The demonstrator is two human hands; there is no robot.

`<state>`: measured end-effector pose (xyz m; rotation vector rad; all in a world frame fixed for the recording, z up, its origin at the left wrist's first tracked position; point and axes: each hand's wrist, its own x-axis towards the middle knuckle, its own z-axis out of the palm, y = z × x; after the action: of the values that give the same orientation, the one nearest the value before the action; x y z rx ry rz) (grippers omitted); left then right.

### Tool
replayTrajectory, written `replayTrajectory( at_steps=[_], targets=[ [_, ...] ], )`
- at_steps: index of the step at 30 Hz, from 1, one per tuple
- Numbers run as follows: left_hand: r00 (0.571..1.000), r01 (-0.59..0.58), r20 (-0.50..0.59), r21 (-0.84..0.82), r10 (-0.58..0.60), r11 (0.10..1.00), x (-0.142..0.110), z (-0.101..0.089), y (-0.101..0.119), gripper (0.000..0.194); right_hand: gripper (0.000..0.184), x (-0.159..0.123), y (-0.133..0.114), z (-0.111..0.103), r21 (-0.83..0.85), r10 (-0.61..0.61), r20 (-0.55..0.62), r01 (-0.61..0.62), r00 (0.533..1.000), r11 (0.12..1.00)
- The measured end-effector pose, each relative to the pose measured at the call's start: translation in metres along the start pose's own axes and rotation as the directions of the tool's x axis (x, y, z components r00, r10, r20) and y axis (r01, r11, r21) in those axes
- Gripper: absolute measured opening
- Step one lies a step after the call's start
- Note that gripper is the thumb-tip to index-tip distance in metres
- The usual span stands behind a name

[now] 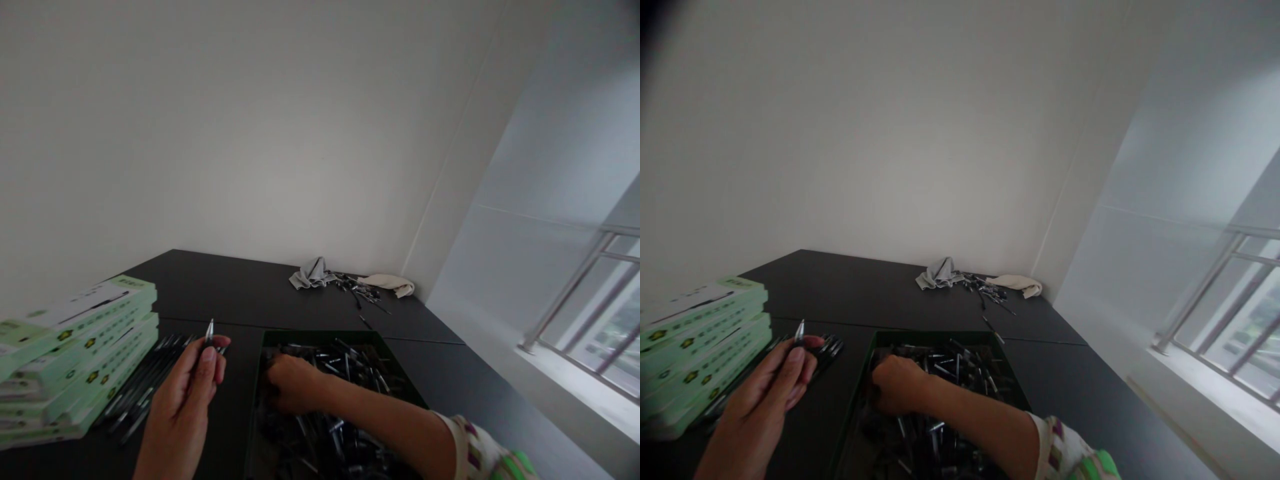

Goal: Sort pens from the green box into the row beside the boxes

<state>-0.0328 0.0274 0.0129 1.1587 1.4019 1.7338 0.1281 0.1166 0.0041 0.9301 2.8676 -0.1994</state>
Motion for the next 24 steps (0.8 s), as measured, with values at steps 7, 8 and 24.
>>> replayTrajectory(
  at_steps=[7,8,24],
  targets=[
    [1.000,-0.031,0.003,0.020,0.031,0.999,0.000,0.001,-0.003,0.036,0.040,-0.001,-0.010,-0.001,-0.001,0.037,0.100,-0.037,0.994,0.999],
    [0.999,-0.039,0.002,0.022,0.038,0.999,0.000,0.001,-0.004,0.036,0.041,0.001,-0.011,-0.001,0.015,0.061,0.124,-0.063,0.990,0.998],
    [1.000,-0.015,-0.003,0.002,0.015,1.000,0.002,0.002,-0.002,0.039,0.041,0.002,-0.025,-0.010,0.080,0.275,0.233,-0.300,0.933,0.950]
  ],
)
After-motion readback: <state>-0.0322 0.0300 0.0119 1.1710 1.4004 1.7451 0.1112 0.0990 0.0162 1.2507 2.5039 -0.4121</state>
